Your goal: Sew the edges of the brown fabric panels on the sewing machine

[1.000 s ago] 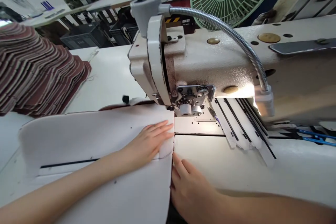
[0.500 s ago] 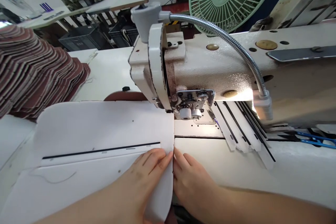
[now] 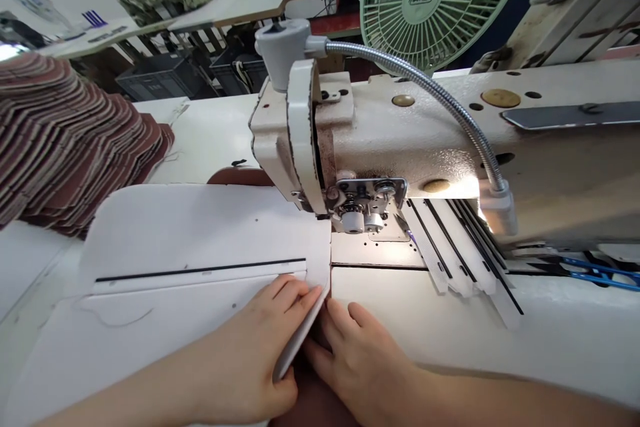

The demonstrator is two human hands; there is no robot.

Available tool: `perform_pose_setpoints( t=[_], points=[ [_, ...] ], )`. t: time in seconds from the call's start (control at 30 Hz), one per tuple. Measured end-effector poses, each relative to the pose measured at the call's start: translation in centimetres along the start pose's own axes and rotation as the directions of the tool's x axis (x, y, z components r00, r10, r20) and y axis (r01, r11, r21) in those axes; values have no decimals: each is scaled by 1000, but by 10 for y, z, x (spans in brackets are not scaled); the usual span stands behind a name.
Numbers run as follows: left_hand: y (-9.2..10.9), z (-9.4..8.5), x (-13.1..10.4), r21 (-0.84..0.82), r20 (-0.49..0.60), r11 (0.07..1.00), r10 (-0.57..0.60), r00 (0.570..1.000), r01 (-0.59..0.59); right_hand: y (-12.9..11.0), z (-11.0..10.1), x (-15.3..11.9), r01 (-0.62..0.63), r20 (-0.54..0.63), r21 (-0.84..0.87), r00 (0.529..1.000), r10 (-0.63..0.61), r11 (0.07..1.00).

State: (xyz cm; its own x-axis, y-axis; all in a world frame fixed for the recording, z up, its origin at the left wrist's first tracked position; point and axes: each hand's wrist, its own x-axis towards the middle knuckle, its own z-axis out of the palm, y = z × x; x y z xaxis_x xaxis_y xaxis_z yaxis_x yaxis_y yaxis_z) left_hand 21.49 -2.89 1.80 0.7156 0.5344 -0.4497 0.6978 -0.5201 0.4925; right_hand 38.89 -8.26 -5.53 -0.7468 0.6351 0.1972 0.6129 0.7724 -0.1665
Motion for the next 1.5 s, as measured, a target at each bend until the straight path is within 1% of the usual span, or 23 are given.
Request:
perform_pose_setpoints(
  t=[0.07,0.1,0.3,0.37,0.43,0.5,0.57,0.63,0.77,0.87,0.97,1.03,1.1,1.17,1.23,1.3,1.33,1.43,1.5],
  points=[
    [-2,-4,3,12,-27,1000,12,1000,-12,2,1,1,-12,34,1,999,12,1000],
    [-4,-4,3,12,-45,1000,19,999,-18,3,2,2,-17,27,-5,999,17,1000],
    [-16,-6,5,-56,-144,995,73,987,-82,16,7,11,-53,-67,-57,997,49,997],
    [-16,-9,8,-51,-149,996,64,987,-72,18,9,12,-56,-60,-67,997,52,996],
    [-15,-13,12,-31,-130,999,39,991,-43,17,10,10,-67,-46,-83,997,64,994],
    [-13,-17,16,4,-97,1000,8,995,-7,13,10,7,-72,-65,-85,996,67,994],
    [-14,-19,19,53,-84,999,3,996,2,10,9,4,-52,-73,-53,996,48,997],
    [-17,-19,22,106,-92,994,24,995,-15,9,5,4,-30,-27,-6,999,30,1000],
    [-22,-18,25,163,-107,987,35,994,-17,18,-3,8,-7,123,27,992,3,1000],
    [-22,-20,27,148,-114,989,26,993,-9,27,-4,11,5,166,46,986,-13,999],
    [-21,-21,29,137,-121,990,31,992,-14,34,-5,13,-8,201,59,980,-4,998],
    [-21,-21,30,151,-123,988,37,992,-18,38,-11,15,-16,285,80,958,-7,997],
    [-22,-21,32,173,-120,985,38,992,-17,42,-22,18,-8,372,118,928,-36,993],
    [-24,-22,34,196,-113,981,38,993,-15,46,-33,20,0,414,157,908,-65,988],
    [-25,-22,36,216,-106,976,39,994,-16,51,-40,21,-6,425,176,902,-71,984],
    [-26,-23,37,229,-107,973,42,993,-16,54,-38,21,-17,409,157,911,-50,987],
    [-27,-24,38,233,-111,972,44,993,-17,55,-34,21,-16,378,135,925,-37,991],
    [-30,-25,42,234,-134,972,48,990,-16,58,-19,18,9,203,55,979,-20,998],
    [-32,-26,44,238,-143,971,46,989,-11,59,-11,17,19,120,19,993,-22,1000]
  ],
)
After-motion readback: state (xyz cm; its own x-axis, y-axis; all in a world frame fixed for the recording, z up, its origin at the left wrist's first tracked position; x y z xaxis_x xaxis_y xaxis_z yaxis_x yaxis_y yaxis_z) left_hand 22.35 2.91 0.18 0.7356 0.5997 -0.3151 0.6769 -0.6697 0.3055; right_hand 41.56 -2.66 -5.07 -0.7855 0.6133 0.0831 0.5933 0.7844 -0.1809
